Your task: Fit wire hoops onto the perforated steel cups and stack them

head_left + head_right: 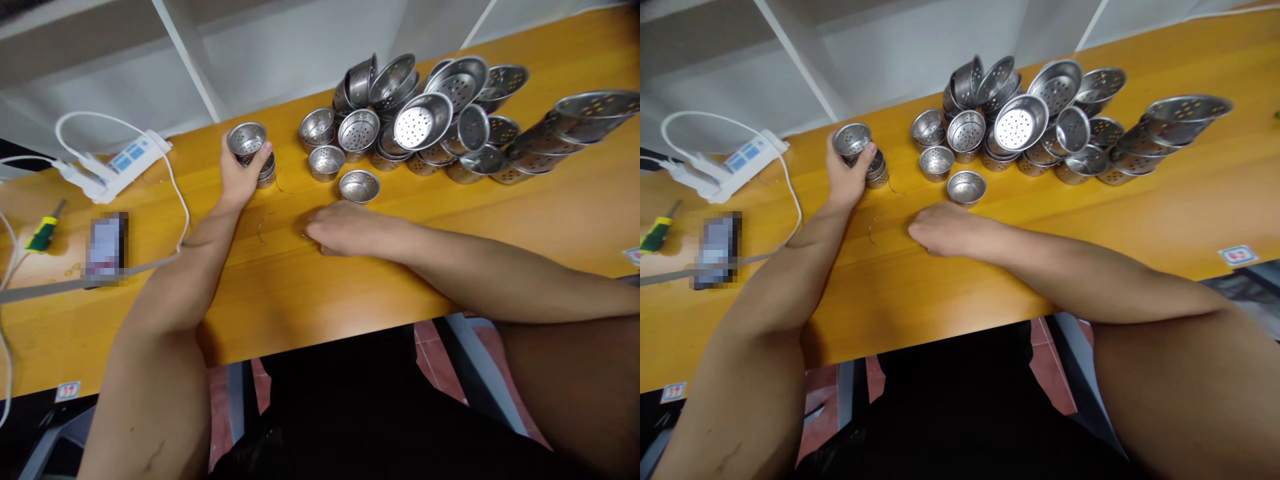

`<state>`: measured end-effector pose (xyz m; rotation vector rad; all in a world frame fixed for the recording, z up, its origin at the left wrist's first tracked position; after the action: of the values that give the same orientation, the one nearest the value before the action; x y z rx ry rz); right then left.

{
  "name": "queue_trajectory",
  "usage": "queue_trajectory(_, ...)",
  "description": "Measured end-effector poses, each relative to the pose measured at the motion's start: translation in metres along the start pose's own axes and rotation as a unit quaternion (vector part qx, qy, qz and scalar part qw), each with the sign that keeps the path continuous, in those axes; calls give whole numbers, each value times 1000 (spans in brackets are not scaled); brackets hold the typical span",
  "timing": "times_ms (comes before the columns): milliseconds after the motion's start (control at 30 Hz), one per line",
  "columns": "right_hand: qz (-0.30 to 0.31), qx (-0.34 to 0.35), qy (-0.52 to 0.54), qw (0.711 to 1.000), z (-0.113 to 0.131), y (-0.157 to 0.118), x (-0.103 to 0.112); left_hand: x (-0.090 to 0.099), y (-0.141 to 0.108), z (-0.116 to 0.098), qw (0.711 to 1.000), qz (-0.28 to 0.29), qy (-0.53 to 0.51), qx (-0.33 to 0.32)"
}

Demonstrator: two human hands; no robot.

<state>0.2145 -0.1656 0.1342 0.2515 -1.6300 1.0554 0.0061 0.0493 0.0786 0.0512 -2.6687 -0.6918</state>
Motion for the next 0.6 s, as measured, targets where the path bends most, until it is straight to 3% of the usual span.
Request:
queue_trajectory(167,-18,13,1,1000,-3,0,-4,-2,0,-13,999,11,47,-1)
queue_trajectory(300,-42,11,17,999,-7,0,-3,-6,1,-12,996,38,76,14)
queue_trajectory(533,-22,-39,66,997,-15,-6,-6,-6,0,-8,999,29,27,25)
queue_trajectory(600,-50,-27,97,994,-12,-1,-9,-4,0,-6,999,20,10,23)
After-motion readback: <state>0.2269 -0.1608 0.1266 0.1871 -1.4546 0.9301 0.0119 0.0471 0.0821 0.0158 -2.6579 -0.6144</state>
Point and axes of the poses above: each hand's wrist, its own y-axis towards the middle knuckle, its own x-axis out of the back of the hand, z = x × y, the point moved 8 cm from there along y, towards the middle knuckle, and after that the axes turned 6 degrees about z, right-handed, at the moved point
